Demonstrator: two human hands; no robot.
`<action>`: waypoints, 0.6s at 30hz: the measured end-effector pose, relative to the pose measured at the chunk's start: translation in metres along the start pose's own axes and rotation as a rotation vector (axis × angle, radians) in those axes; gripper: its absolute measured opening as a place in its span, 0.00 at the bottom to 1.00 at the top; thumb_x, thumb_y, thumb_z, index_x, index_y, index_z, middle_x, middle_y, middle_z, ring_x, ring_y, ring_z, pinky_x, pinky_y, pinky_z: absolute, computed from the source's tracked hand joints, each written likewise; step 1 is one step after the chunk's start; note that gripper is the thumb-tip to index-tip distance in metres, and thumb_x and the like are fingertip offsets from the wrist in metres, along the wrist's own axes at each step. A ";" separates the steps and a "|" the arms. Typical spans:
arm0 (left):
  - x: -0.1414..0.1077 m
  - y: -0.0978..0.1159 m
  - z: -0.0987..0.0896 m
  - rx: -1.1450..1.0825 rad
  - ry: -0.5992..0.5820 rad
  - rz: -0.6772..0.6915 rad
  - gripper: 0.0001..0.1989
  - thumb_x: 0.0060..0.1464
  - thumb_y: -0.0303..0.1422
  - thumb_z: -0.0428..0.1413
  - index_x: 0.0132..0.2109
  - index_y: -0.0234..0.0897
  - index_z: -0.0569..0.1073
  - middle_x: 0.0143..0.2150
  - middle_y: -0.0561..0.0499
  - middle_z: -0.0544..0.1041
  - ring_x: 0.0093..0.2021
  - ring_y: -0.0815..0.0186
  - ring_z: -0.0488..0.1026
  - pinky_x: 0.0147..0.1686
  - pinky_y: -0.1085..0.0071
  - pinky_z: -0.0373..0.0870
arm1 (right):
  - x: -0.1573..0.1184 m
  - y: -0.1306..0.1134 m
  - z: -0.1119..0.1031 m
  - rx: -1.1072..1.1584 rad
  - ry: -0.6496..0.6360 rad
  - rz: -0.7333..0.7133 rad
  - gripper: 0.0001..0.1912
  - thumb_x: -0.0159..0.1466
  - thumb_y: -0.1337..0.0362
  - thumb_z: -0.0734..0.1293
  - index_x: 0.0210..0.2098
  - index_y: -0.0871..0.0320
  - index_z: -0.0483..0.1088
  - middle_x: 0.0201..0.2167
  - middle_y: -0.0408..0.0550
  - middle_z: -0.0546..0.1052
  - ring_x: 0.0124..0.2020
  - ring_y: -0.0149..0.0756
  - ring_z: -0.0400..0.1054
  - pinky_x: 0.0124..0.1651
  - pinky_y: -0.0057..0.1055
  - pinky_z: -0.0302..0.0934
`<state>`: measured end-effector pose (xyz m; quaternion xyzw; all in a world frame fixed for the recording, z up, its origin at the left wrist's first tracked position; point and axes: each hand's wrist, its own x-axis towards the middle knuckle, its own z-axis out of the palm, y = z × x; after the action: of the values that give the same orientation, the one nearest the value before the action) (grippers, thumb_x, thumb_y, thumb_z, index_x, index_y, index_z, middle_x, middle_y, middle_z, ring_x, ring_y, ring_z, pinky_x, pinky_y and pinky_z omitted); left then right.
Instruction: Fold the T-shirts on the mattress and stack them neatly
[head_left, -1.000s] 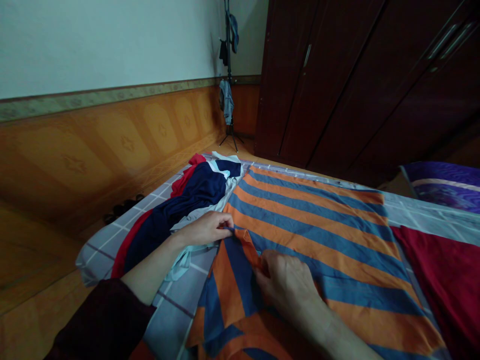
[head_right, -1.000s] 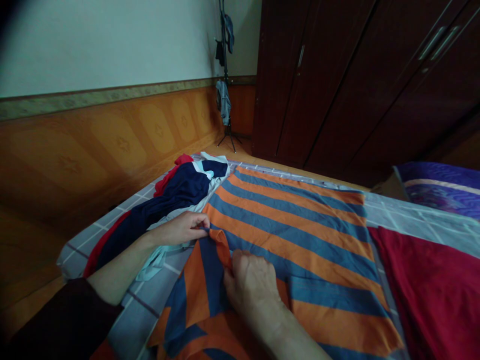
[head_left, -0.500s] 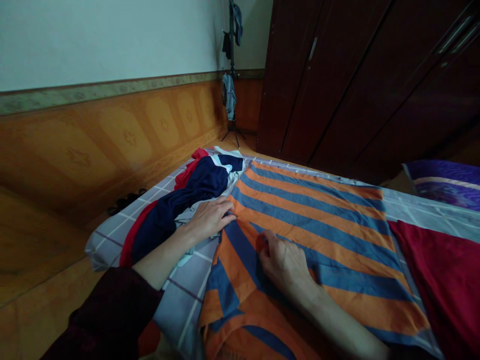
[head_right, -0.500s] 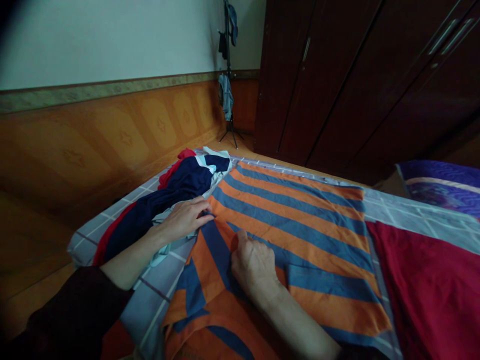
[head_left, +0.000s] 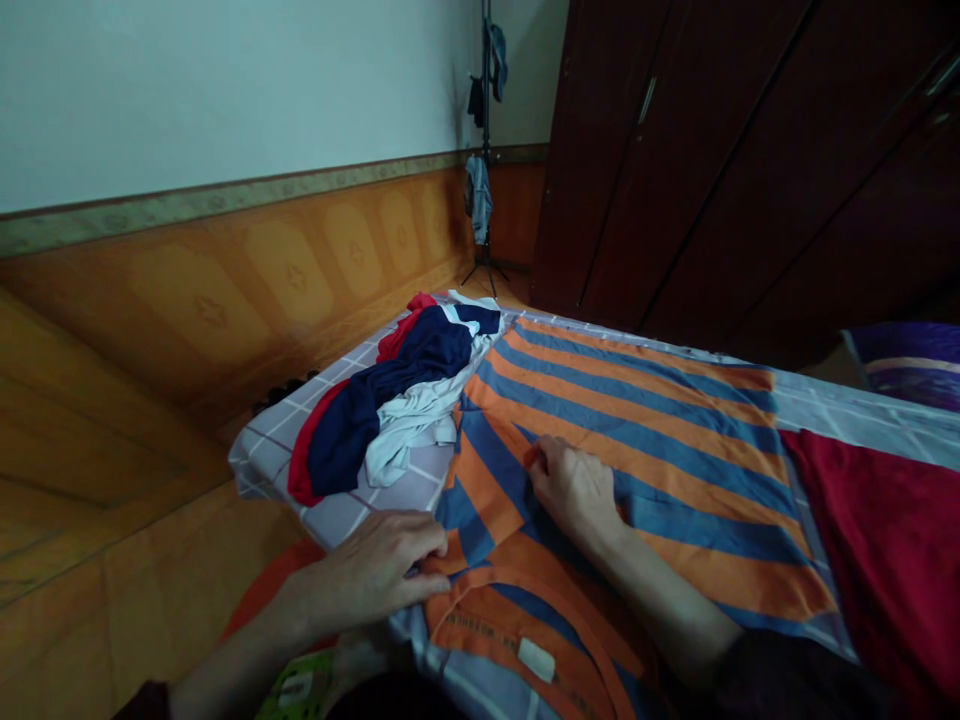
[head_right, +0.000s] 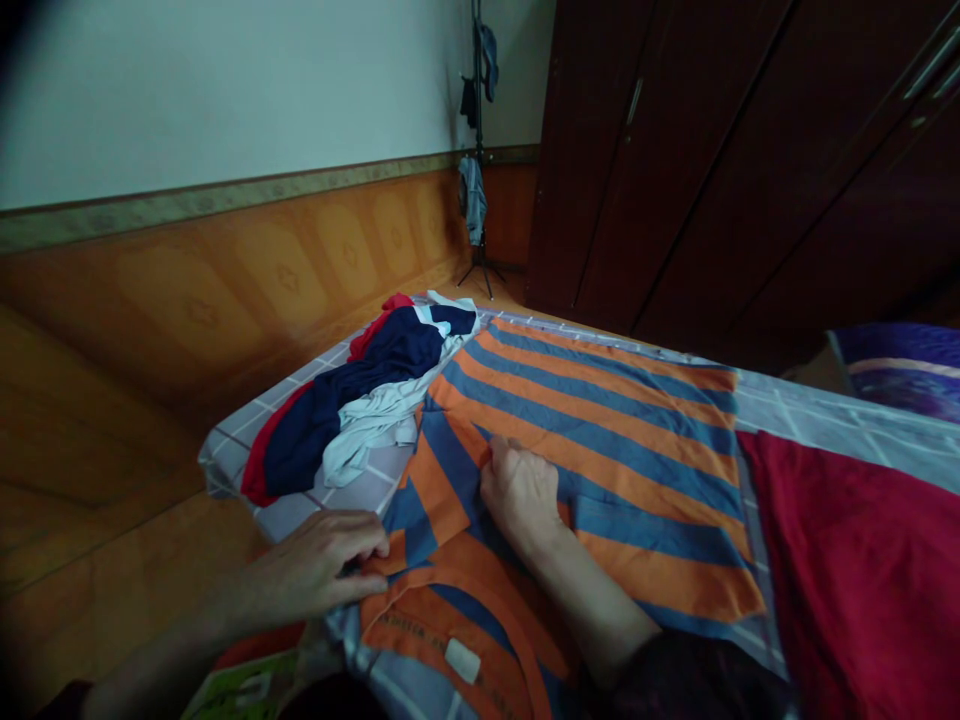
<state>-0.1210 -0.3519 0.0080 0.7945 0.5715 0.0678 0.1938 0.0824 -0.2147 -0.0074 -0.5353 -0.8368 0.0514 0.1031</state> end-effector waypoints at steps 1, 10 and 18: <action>-0.004 0.001 0.000 0.005 0.018 0.009 0.08 0.55 0.36 0.58 0.33 0.38 0.69 0.29 0.56 0.71 0.30 0.69 0.69 0.30 0.74 0.58 | -0.001 0.000 0.001 -0.036 0.031 -0.050 0.11 0.62 0.68 0.57 0.36 0.57 0.71 0.32 0.48 0.76 0.31 0.38 0.71 0.29 0.30 0.54; 0.056 0.007 -0.012 0.119 0.180 0.118 0.25 0.63 0.40 0.48 0.63 0.33 0.56 0.63 0.39 0.60 0.64 0.58 0.55 0.61 0.61 0.54 | -0.008 -0.005 0.016 -0.026 0.105 -0.530 0.22 0.64 0.66 0.59 0.56 0.67 0.64 0.60 0.60 0.63 0.60 0.48 0.56 0.59 0.42 0.52; 0.102 -0.016 0.013 0.264 -0.025 0.130 0.48 0.55 0.58 0.44 0.67 0.23 0.42 0.69 0.31 0.38 0.69 0.52 0.32 0.65 0.54 0.35 | -0.007 -0.002 0.024 -0.169 0.081 -0.354 0.25 0.67 0.60 0.56 0.59 0.71 0.61 0.59 0.64 0.64 0.60 0.54 0.56 0.60 0.49 0.50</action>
<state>-0.0969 -0.2555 -0.0218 0.8492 0.5203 -0.0053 0.0898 0.0783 -0.2215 -0.0310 -0.3881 -0.9143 -0.0598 0.0988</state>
